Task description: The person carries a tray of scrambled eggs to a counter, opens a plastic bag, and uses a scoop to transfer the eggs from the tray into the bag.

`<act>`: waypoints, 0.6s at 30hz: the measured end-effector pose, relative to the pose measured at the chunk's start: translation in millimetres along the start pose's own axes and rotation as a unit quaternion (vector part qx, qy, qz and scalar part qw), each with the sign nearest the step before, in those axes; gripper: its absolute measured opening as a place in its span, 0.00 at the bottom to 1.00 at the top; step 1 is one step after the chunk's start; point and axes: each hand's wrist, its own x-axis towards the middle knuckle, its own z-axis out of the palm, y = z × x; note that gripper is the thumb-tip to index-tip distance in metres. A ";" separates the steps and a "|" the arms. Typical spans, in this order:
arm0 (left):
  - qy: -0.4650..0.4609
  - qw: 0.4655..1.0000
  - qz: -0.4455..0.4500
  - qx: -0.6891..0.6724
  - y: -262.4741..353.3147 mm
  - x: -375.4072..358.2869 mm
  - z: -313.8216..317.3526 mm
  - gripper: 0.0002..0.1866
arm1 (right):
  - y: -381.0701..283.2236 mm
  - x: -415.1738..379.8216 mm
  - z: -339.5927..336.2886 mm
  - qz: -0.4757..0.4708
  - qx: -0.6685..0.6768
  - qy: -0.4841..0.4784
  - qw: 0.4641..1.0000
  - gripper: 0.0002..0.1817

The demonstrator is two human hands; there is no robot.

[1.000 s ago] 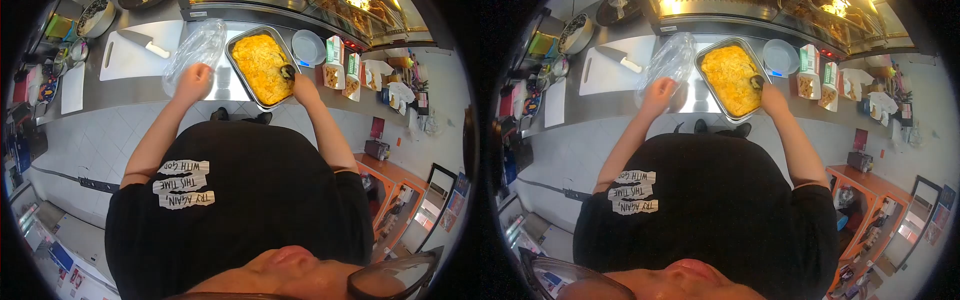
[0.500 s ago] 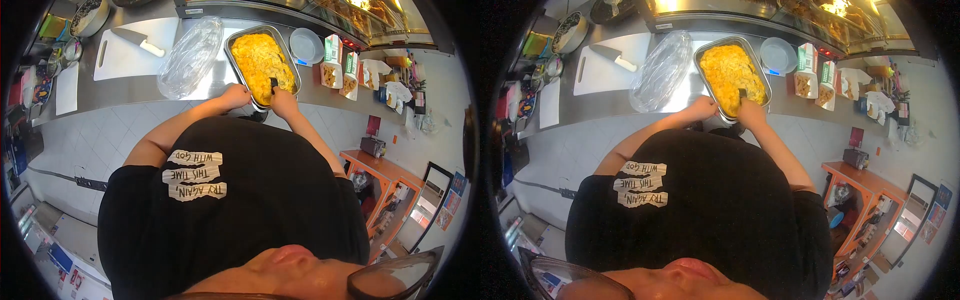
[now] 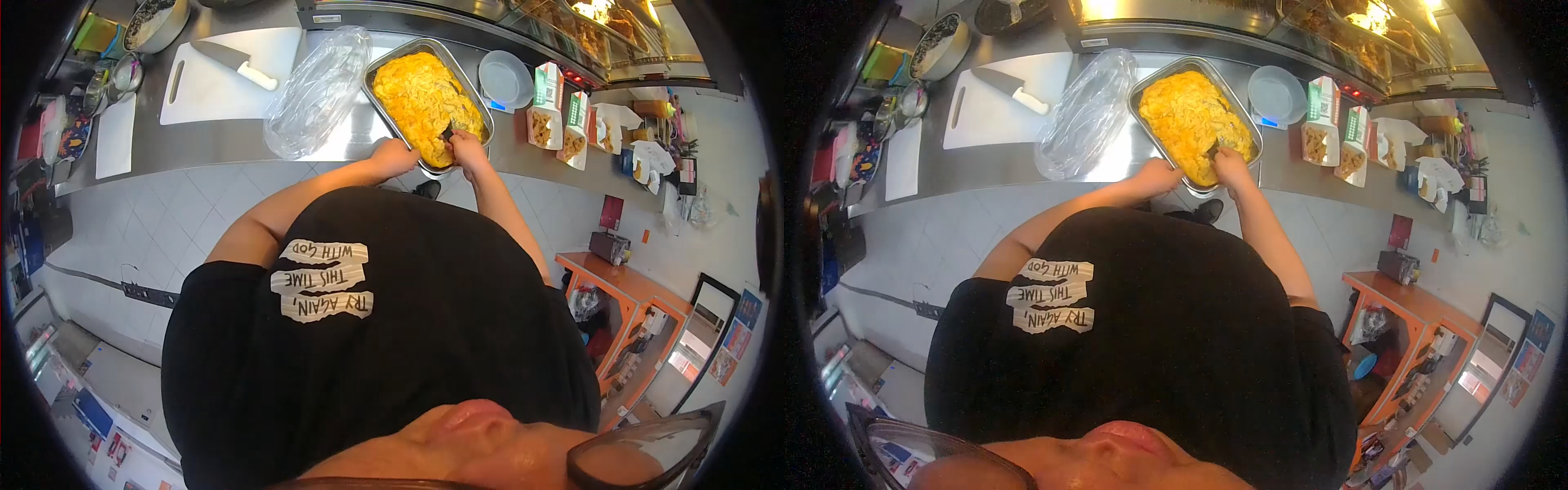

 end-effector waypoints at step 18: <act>0.294 0.935 -0.078 0.181 -58.4 -92.7 -192.1 0.19 | -22.3 -16.2 -52.7 -0.073 0.050 -0.053 0.995 0.08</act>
